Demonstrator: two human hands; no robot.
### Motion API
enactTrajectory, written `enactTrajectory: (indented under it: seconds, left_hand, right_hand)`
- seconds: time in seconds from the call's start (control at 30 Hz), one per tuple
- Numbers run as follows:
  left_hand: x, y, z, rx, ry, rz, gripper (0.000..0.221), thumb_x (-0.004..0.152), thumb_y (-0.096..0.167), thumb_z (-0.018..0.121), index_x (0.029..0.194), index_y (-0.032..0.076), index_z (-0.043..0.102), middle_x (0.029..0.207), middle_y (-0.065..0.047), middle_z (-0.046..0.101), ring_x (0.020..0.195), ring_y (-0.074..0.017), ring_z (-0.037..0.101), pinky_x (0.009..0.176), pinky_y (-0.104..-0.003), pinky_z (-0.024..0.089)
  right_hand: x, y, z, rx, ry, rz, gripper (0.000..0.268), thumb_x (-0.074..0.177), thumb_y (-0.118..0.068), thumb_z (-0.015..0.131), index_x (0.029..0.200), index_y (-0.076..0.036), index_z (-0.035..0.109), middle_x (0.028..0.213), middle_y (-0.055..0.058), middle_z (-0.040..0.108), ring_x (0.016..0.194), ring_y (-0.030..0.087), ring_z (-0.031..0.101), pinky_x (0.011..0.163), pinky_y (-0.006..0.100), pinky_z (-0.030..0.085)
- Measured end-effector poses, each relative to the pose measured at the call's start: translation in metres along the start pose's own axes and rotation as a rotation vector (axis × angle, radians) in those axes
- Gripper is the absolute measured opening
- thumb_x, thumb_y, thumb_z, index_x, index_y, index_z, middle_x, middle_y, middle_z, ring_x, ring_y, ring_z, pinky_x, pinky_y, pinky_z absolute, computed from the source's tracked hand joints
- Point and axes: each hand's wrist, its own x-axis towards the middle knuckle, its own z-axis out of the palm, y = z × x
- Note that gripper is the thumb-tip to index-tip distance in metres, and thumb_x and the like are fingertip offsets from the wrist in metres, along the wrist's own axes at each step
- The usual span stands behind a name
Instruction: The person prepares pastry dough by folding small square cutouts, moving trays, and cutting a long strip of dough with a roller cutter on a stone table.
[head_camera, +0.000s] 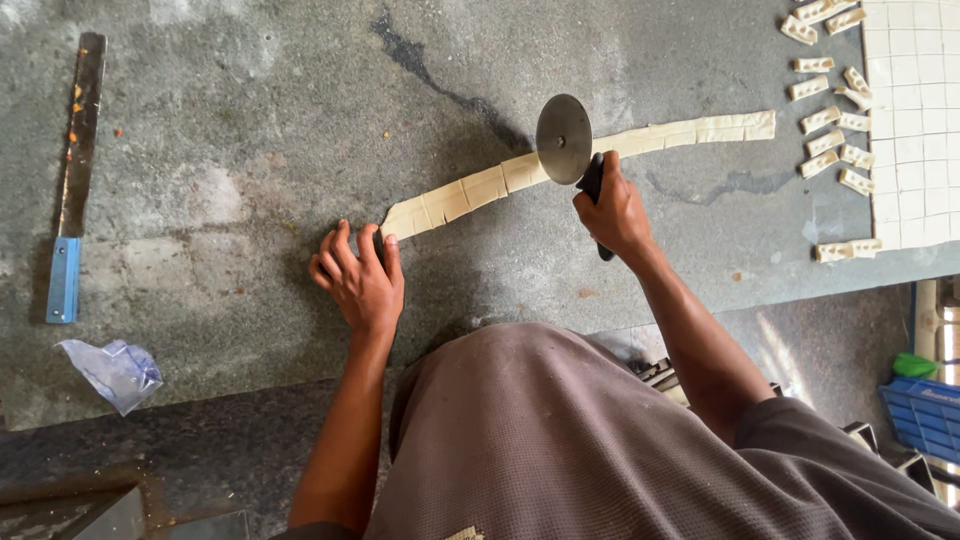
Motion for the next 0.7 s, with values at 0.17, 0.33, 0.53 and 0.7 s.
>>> enactTrajectory:
  seconds: [0.17, 0.33, 0.53, 0.7]
  left_hand:
    - [0.000, -0.001, 0.003, 0.016, -0.003, -0.002, 0.035, 0.113, 0.042, 0.054, 0.127, 0.012, 0.064, 0.141, -0.017, 0.054, 0.134, -0.0353, 0.046, 0.113, -0.060, 0.032]
    - [-0.005, 0.003, 0.002, 0.021, 0.029, 0.002, 0.033, 0.113, 0.041, 0.054, 0.127, 0.013, 0.065, 0.142, -0.017, 0.053, 0.134, -0.0350, 0.047, 0.112, -0.059, 0.032]
    - [-0.001, -0.001, -0.001, 0.022, 0.034, 0.013, 0.032, 0.113, 0.040, 0.055, 0.127, 0.013, 0.064, 0.142, -0.017, 0.053, 0.134, -0.0355, 0.048, 0.112, -0.059, 0.032]
    - [0.002, 0.002, -0.001, 0.003, 0.050, 0.042, 0.031, 0.113, 0.039, 0.056, 0.127, 0.012, 0.063, 0.143, -0.017, 0.053, 0.133, -0.0368, 0.047, 0.110, -0.058, 0.033]
  right_hand:
    - [0.013, 0.004, 0.009, -0.114, -0.004, 0.000, 0.037, 0.088, -0.007, 0.061, 0.117, 0.000, 0.038, 0.078, 0.027, 0.068, 0.061, 0.042, 0.068, 0.052, 0.052, 0.054]
    - [-0.012, 0.007, 0.010, -0.111, -0.015, 0.000, 0.040, 0.092, -0.007, 0.059, 0.125, 0.000, 0.038, 0.076, 0.029, 0.068, 0.056, 0.045, 0.064, 0.057, 0.053, 0.052]
    - [-0.049, 0.033, -0.027, 0.229, -0.155, 0.202, 0.041, 0.089, -0.005, 0.066, 0.114, 0.000, 0.034, 0.077, 0.024, 0.061, 0.049, 0.029, 0.063, 0.038, 0.044, 0.050]
    - [-0.027, 0.036, -0.053, 0.196, 0.055, 0.200, 0.037, 0.092, -0.001, 0.062, 0.118, -0.003, 0.036, 0.081, 0.019, 0.063, 0.053, 0.025, 0.065, 0.040, 0.040, 0.051]
